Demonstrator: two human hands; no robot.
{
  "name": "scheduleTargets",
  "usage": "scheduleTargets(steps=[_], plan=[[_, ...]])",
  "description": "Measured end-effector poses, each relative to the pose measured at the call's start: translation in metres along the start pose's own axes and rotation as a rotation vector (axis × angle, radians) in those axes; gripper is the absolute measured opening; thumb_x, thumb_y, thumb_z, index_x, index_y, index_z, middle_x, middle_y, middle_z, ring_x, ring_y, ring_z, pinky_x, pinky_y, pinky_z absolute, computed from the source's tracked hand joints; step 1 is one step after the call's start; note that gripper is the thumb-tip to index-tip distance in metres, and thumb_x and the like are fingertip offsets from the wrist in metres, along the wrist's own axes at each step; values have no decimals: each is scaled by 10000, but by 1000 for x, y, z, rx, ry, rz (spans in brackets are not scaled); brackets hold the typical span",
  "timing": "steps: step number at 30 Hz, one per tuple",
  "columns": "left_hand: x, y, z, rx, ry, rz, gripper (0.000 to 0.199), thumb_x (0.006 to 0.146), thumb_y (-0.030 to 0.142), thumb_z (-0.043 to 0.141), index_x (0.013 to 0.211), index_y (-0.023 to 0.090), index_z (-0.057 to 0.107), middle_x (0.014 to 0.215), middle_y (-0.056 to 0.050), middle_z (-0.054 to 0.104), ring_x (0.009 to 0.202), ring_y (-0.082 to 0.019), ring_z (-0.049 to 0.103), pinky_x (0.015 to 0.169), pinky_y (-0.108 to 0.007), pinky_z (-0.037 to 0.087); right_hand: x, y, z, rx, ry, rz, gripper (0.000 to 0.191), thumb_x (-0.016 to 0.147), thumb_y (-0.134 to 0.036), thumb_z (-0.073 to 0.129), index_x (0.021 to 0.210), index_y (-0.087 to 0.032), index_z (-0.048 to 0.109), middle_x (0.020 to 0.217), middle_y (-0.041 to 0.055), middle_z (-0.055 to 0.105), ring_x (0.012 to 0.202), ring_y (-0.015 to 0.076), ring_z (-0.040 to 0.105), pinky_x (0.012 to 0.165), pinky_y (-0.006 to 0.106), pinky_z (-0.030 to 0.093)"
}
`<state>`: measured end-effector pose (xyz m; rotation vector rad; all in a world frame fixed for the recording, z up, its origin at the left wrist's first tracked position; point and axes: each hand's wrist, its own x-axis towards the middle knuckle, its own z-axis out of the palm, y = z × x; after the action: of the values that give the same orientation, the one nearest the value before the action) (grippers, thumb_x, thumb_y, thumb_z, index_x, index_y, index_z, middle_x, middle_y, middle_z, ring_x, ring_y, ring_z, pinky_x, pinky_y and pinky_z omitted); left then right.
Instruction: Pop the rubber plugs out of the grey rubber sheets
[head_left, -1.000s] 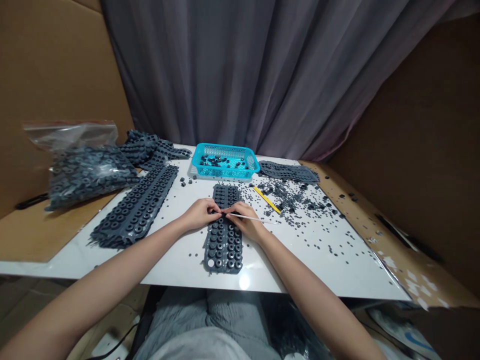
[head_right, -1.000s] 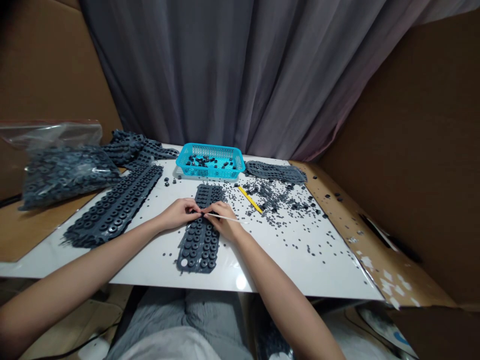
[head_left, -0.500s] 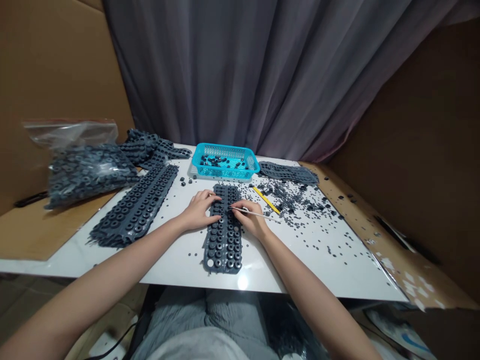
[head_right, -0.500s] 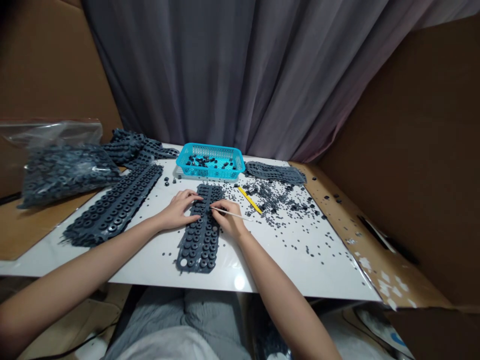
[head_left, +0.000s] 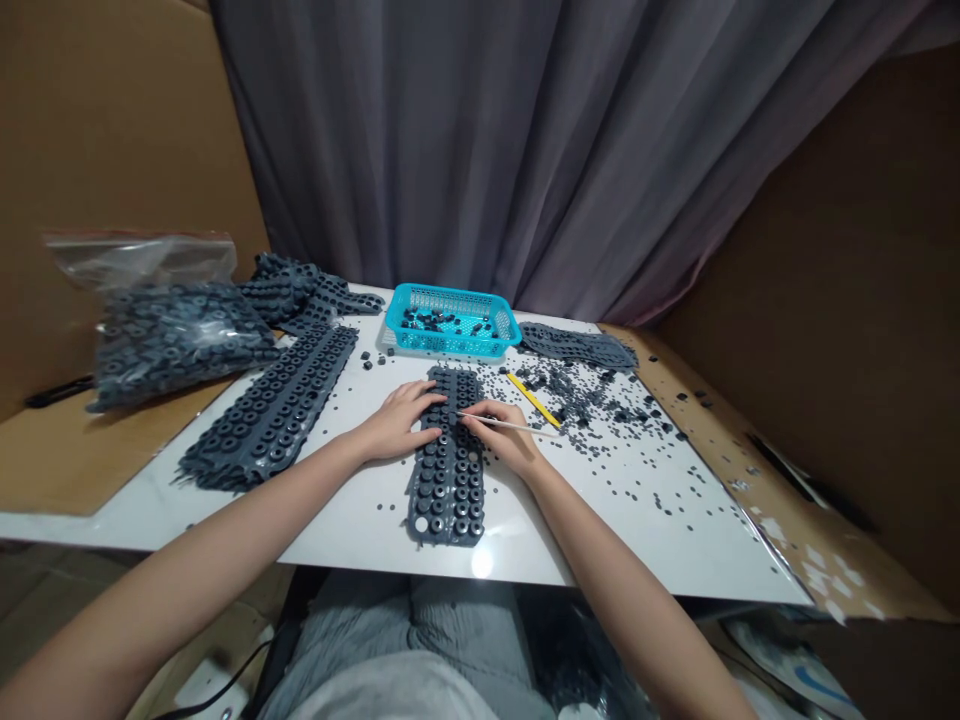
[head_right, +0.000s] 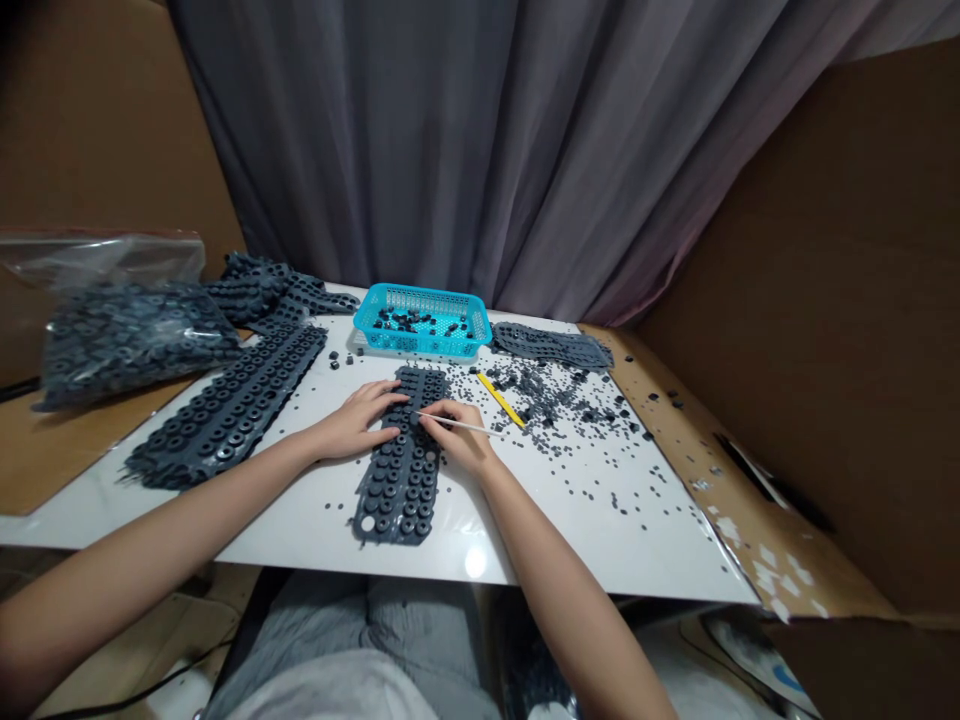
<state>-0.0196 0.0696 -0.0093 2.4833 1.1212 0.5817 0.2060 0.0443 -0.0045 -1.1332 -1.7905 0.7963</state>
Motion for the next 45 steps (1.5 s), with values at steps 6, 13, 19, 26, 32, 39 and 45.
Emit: scheduleTargets(steps=[6, 13, 19, 26, 32, 39, 45], plan=[[0, 6, -3, -61, 57, 13, 396, 813, 361, 595, 1177, 210, 551, 1388, -119, 421, 1308, -292, 333, 1083, -482, 289, -1, -6, -2, -60, -34, -99, 138, 792, -317, 647, 793, -189, 699, 778, 63, 721, 696, 195, 654, 649, 310, 499], [1, 12, -3, -100, 111, 33, 98, 785, 297, 635, 834, 218, 666, 1285, -75, 517, 1222, -277, 410, 1048, -471, 327, 0, -8, -4, 49, -114, -56, 143, 783, -333, 656, 755, -194, 673, 811, 60, 718, 772, 200, 665, 726, 344, 518], [3, 7, 0, -134, 105, 58, 99, 775, 272, 649, 835, 229, 715, 1276, -70, 546, 1207, -270, 443, 1039, -455, 341, -1, -5, -3, 226, -259, -8, 163, 804, -352, 644, 789, -193, 612, 977, 88, 717, 965, 214, 658, 853, 406, 502], [5, 7, 0, -129, 103, 87, 82, 785, 266, 644, 806, 226, 712, 1204, -63, 594, 1166, -257, 486, 1016, -441, 362, -1, -5, -5, 286, -280, 10, 169, 824, -358, 631, 816, -194, 591, 1000, 87, 709, 1001, 219, 652, 875, 413, 490], [3, 10, 1, -127, 124, 85, 67, 781, 237, 631, 784, 213, 694, 1167, -69, 602, 1117, -254, 512, 989, -438, 386, -1, -6, -7, 273, -291, 30, 192, 816, -383, 639, 811, -198, 585, 989, 82, 710, 1003, 222, 646, 860, 401, 490], [2, 10, 0, -90, 140, 116, 131, 789, 229, 620, 892, 235, 701, 1177, -53, 597, 1122, -236, 504, 986, -436, 394, 3, -2, -9, 107, -86, 75, 231, 805, -420, 621, 811, -191, 646, 838, 51, 704, 788, 192, 645, 705, 308, 483], [3, 5, -7, 11, 66, 224, 162, 834, 309, 603, 924, 297, 738, 1191, -24, 620, 1144, -243, 496, 990, -440, 396, 4, 6, -5, -17, 25, 28, 209, 806, -383, 628, 828, -182, 679, 796, 61, 698, 734, 195, 629, 672, 312, 477]])
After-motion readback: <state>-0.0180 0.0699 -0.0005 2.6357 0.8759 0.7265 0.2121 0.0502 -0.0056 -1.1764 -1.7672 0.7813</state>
